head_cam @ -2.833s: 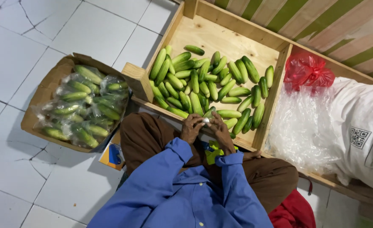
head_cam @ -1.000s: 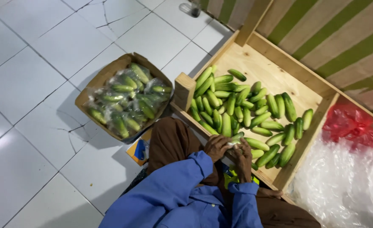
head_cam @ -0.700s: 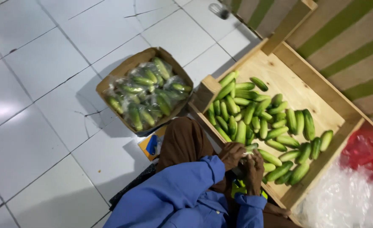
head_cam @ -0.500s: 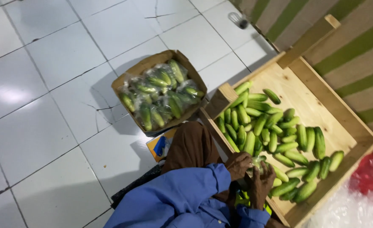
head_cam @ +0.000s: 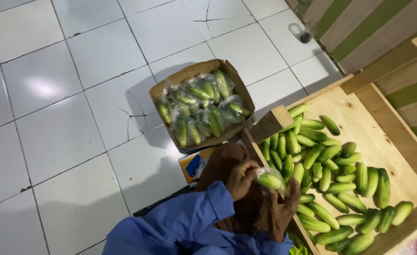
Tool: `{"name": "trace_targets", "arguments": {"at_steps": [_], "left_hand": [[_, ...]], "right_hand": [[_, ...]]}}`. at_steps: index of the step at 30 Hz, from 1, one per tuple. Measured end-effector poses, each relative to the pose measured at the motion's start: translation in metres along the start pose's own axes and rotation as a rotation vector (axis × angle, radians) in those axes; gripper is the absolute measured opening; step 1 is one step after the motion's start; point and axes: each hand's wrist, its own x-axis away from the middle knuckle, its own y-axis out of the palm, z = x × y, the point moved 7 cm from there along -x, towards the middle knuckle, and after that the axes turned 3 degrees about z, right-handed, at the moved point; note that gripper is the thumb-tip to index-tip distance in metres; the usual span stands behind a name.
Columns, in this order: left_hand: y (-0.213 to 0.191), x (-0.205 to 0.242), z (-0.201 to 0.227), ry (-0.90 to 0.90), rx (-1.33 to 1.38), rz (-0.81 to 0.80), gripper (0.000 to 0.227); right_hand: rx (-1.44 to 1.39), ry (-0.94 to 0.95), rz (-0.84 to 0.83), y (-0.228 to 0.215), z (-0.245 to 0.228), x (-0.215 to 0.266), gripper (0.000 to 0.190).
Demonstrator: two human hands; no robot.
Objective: Picking cucumbers from a crate, placing them in individual plastic bags, tying the bags, and placing them into a cardboard box.
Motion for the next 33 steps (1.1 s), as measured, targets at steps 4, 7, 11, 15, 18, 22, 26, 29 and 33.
{"name": "trace_targets", "arguments": {"at_steps": [4, 7, 11, 15, 18, 22, 26, 29, 33], "left_hand": [[-0.053, -0.01, 0.014, -0.236, -0.033, 0.099, 0.048], [-0.081, -0.011, 0.013, -0.348, 0.351, 0.233, 0.017], [-0.112, -0.017, -0.01, -0.35, 0.63, 0.295, 0.008], [-0.136, -0.027, -0.004, -0.301, 0.694, 0.357, 0.019], [-0.157, -0.04, -0.025, -0.277, 0.764, 0.421, 0.009], [-0.173, -0.047, 0.017, -0.4, 0.692, 0.488, 0.014], [-0.191, -0.063, 0.034, -0.459, 0.687, 0.504, 0.04], [-0.209, -0.088, 0.014, -0.514, 0.575, 0.5, 0.046], [-0.228, -0.117, 0.037, -0.68, 0.253, 0.441, 0.056]], "right_hand": [[-0.082, -0.088, -0.083, 0.039, -0.033, -0.004, 0.072], [-0.326, 0.148, -0.137, 0.073, -0.025, -0.006, 0.073], [-0.169, 0.268, -0.177, 0.098, -0.036, -0.016, 0.076], [-0.264, 0.221, -0.283, 0.118, -0.085, -0.023, 0.067], [-0.163, 0.116, -0.294, 0.137, -0.077, -0.022, 0.068], [-0.06, 0.123, -0.295, 0.166, -0.057, -0.024, 0.082], [-0.133, -0.02, -0.419, 0.19, -0.077, -0.024, 0.087], [-0.06, -0.01, -0.391, 0.213, -0.058, -0.022, 0.083], [-0.019, -0.024, -0.318, 0.223, -0.08, -0.034, 0.074]]}}
